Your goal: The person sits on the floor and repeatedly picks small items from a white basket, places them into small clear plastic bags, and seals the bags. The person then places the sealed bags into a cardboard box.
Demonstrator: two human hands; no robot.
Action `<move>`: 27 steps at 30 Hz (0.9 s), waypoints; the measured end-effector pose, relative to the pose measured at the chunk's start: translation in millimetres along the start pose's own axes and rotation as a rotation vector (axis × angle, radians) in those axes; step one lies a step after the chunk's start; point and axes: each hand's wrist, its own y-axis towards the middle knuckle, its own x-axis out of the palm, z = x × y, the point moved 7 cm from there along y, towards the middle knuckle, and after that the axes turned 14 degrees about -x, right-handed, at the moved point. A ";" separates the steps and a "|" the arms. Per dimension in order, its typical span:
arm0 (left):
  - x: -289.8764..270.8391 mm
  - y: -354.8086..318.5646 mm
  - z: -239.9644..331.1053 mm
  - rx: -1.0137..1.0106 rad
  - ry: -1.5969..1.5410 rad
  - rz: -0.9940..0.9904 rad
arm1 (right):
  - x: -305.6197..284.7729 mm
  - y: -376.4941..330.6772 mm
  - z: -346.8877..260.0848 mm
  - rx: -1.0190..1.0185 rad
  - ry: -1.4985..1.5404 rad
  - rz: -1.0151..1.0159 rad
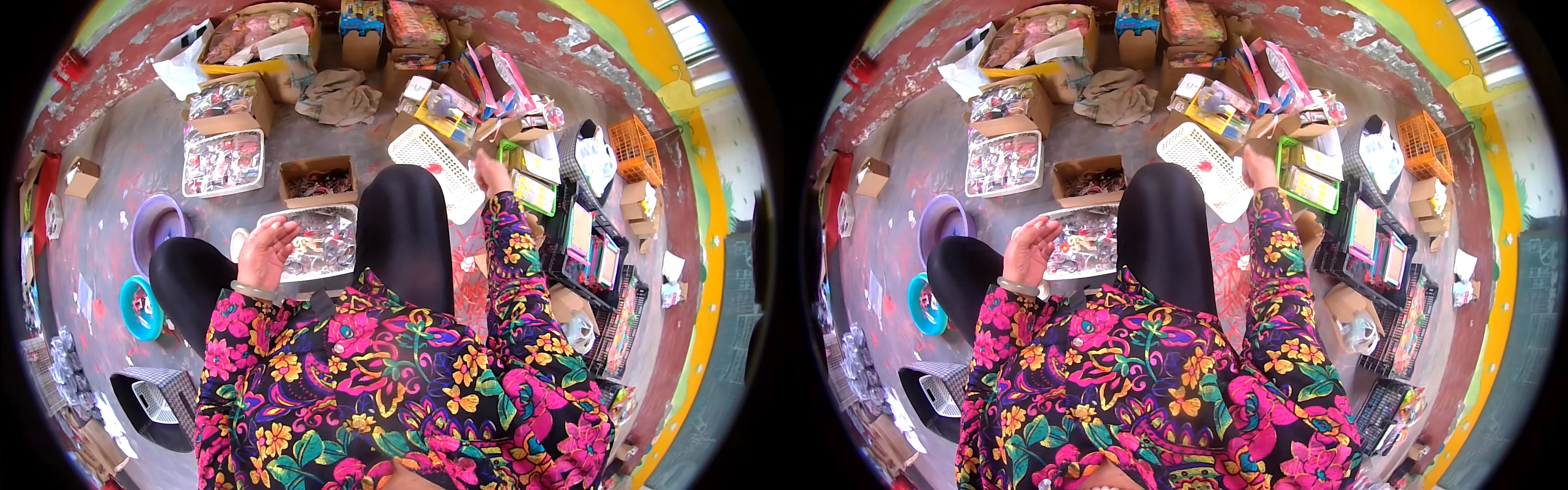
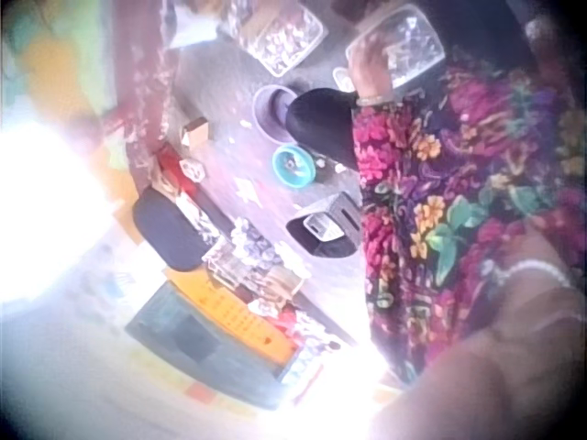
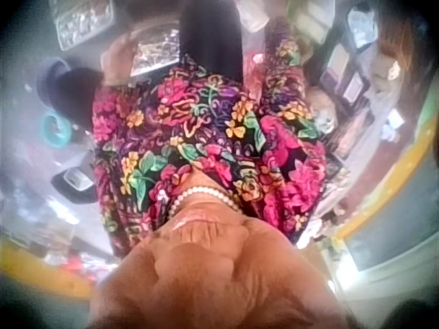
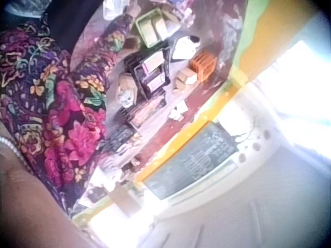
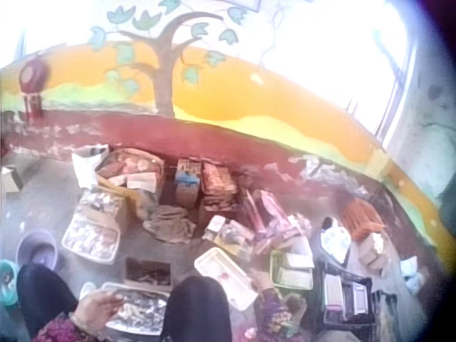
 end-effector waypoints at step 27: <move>37.4 -2.8 23.3 -0.080 0.250 -0.092 | 274.7 -158.7 -212.9 -0.376 0.596 -0.947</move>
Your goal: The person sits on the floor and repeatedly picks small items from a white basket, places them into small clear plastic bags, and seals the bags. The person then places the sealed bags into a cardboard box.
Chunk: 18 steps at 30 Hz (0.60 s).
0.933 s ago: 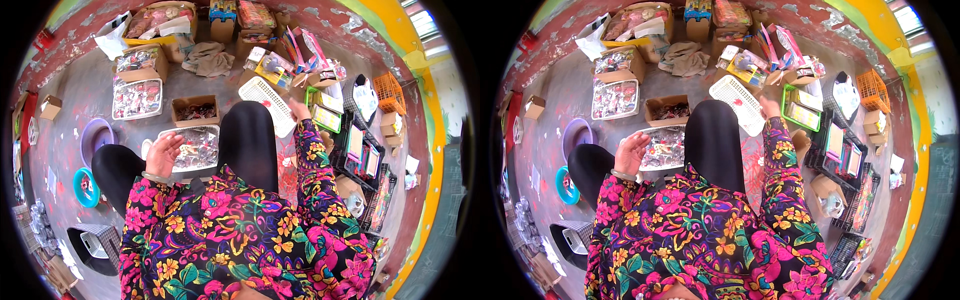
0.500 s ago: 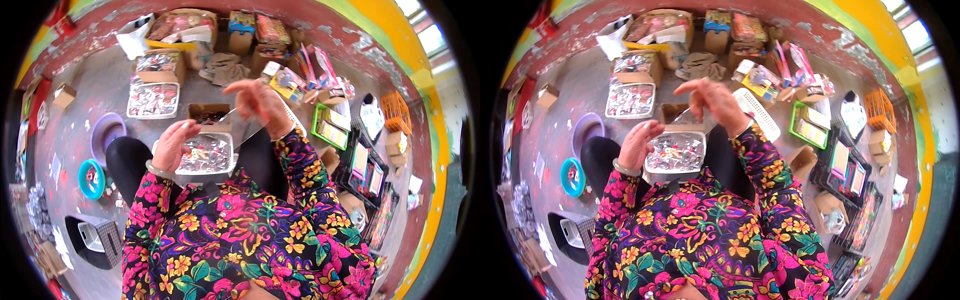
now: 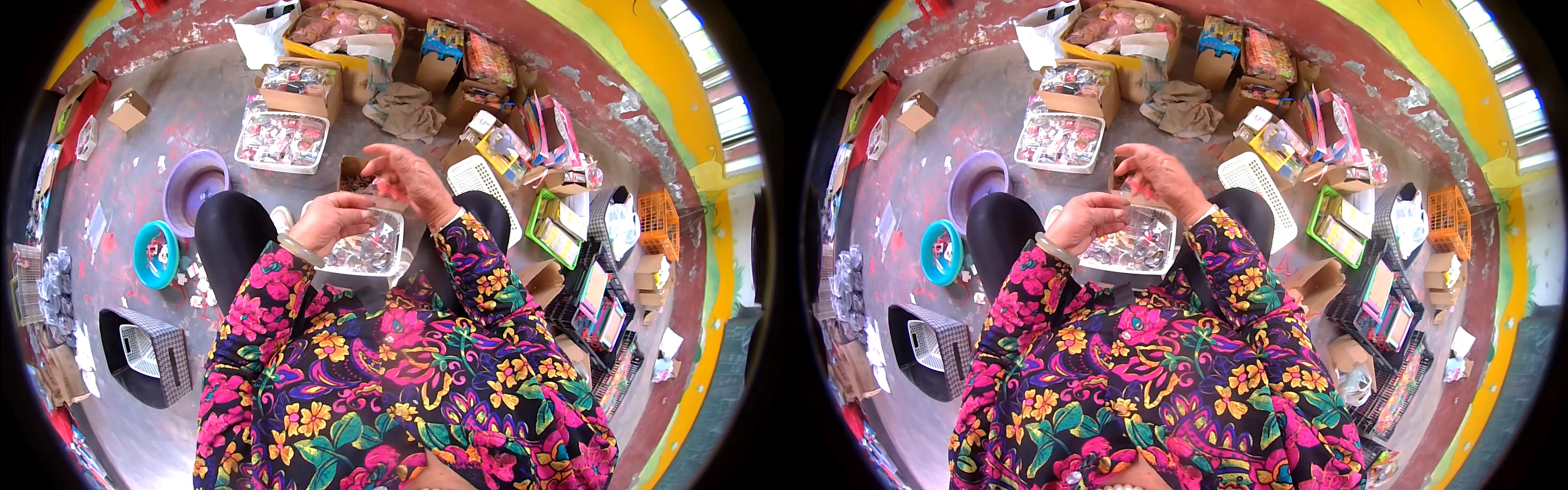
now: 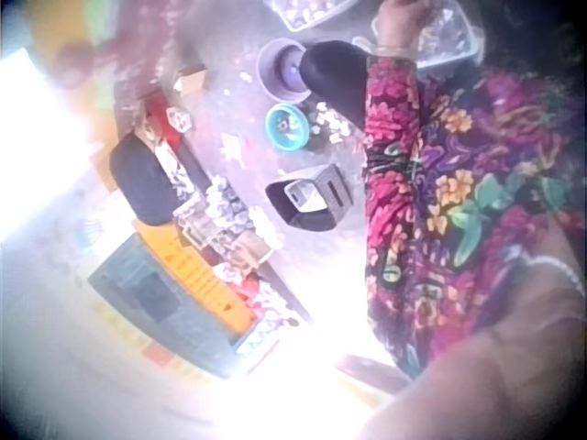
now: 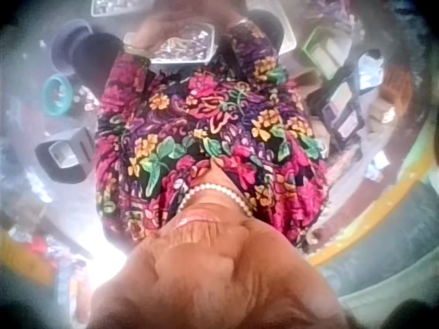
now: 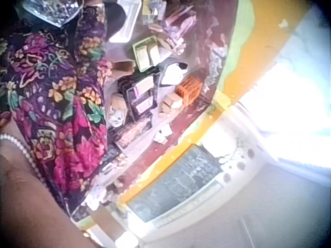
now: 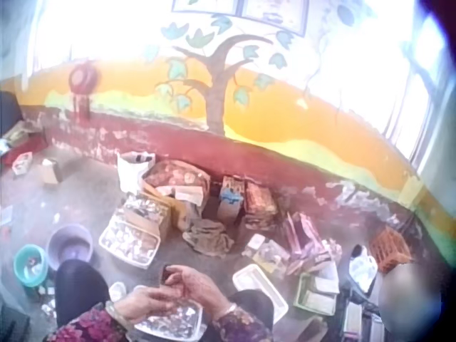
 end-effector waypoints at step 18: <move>-16.9 9.2 -0.3 0.231 0.374 0.188 | -10.3 -22.3 45.0 0.421 -0.215 -0.243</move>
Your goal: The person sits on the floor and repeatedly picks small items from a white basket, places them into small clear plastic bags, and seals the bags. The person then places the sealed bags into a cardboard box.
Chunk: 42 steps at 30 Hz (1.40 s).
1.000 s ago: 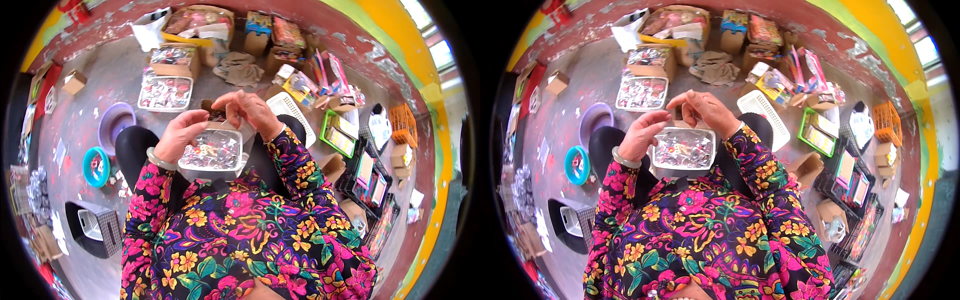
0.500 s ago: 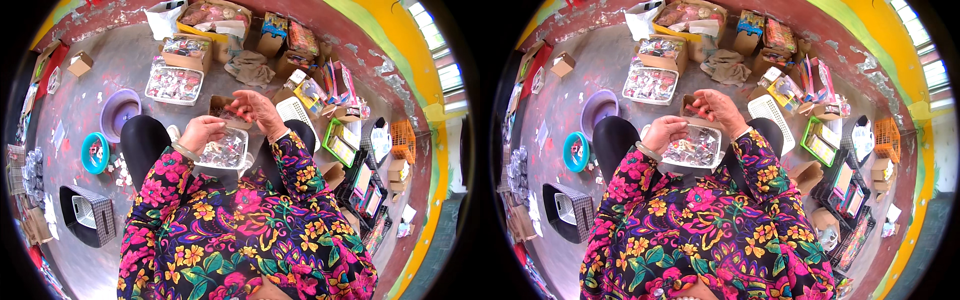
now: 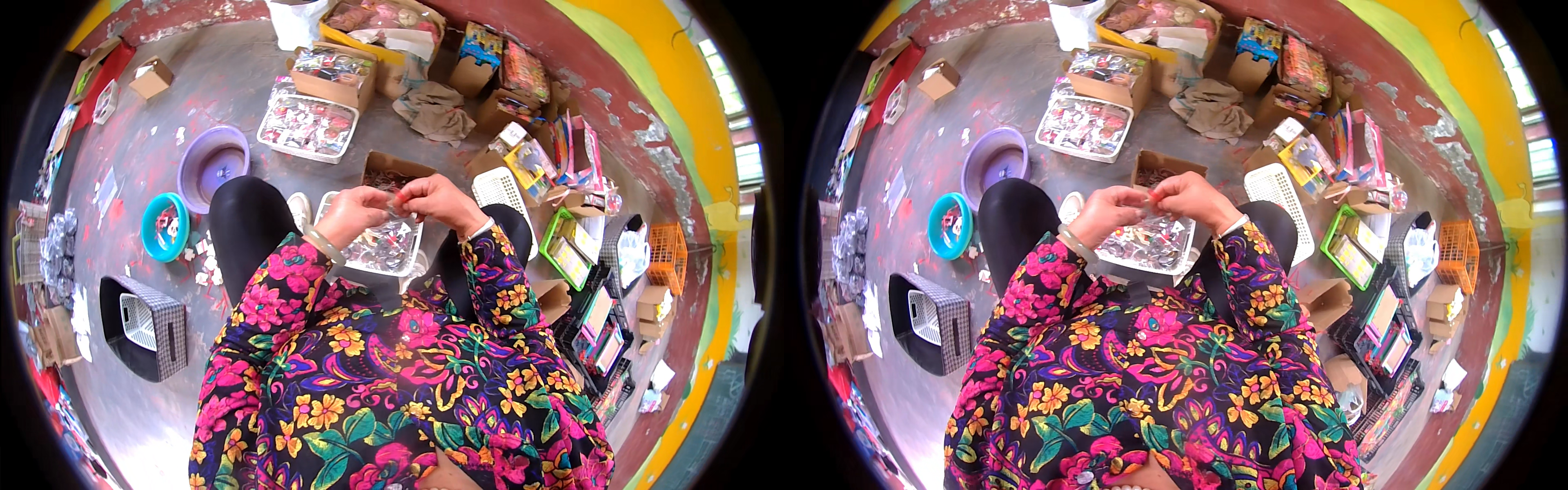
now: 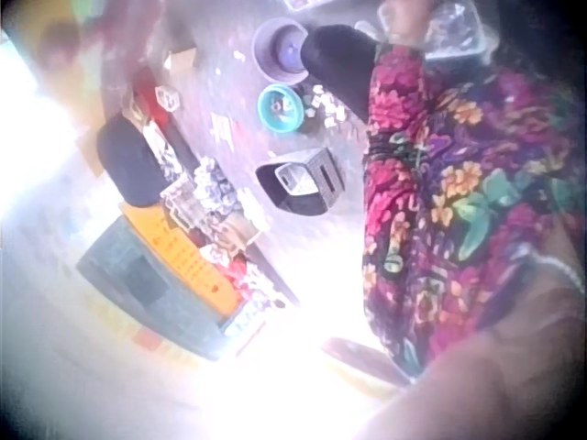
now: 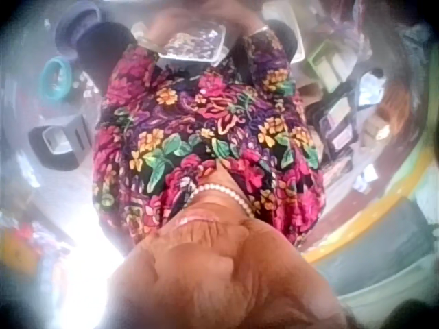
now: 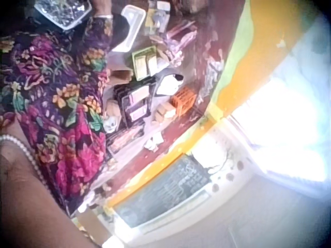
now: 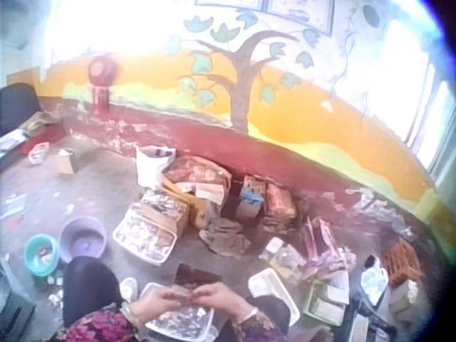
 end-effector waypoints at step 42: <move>3.8 5.6 -5.3 -0.018 -0.215 -0.093 | -1.3 2.5 6.5 -0.084 -0.078 0.136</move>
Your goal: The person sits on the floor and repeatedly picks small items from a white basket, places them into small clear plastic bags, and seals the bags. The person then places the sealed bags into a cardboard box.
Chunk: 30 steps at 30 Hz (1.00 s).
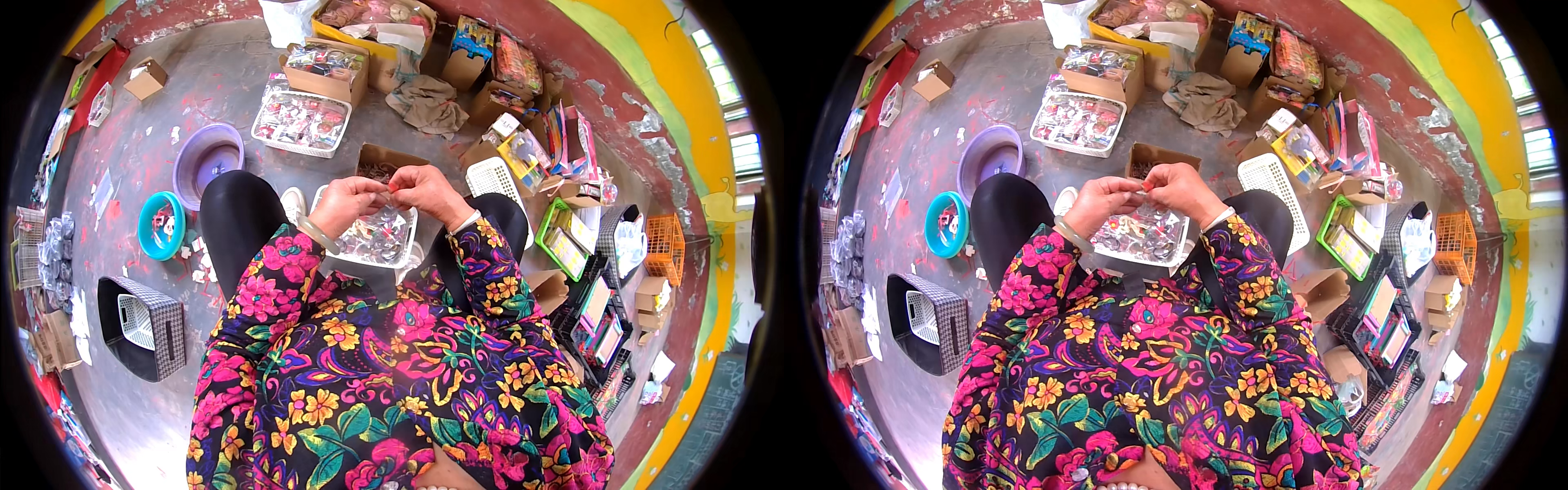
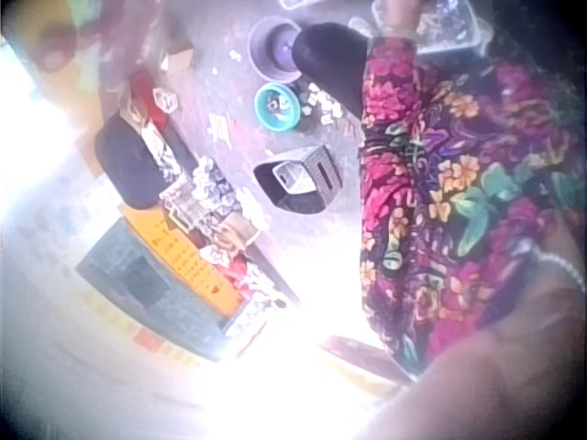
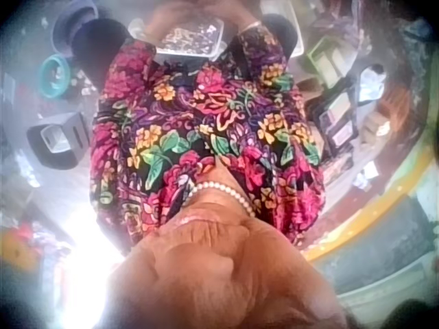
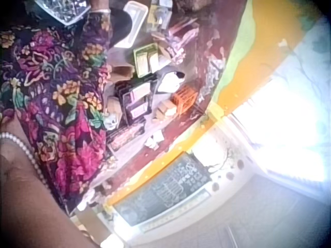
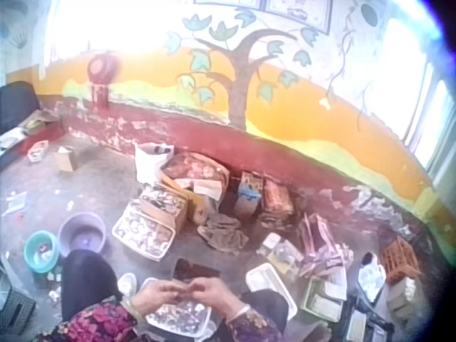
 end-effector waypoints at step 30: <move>11.2 6.7 -9.6 0.007 0.070 -0.082 | 4.1 0.8 -1.6 -0.151 -0.744 -0.090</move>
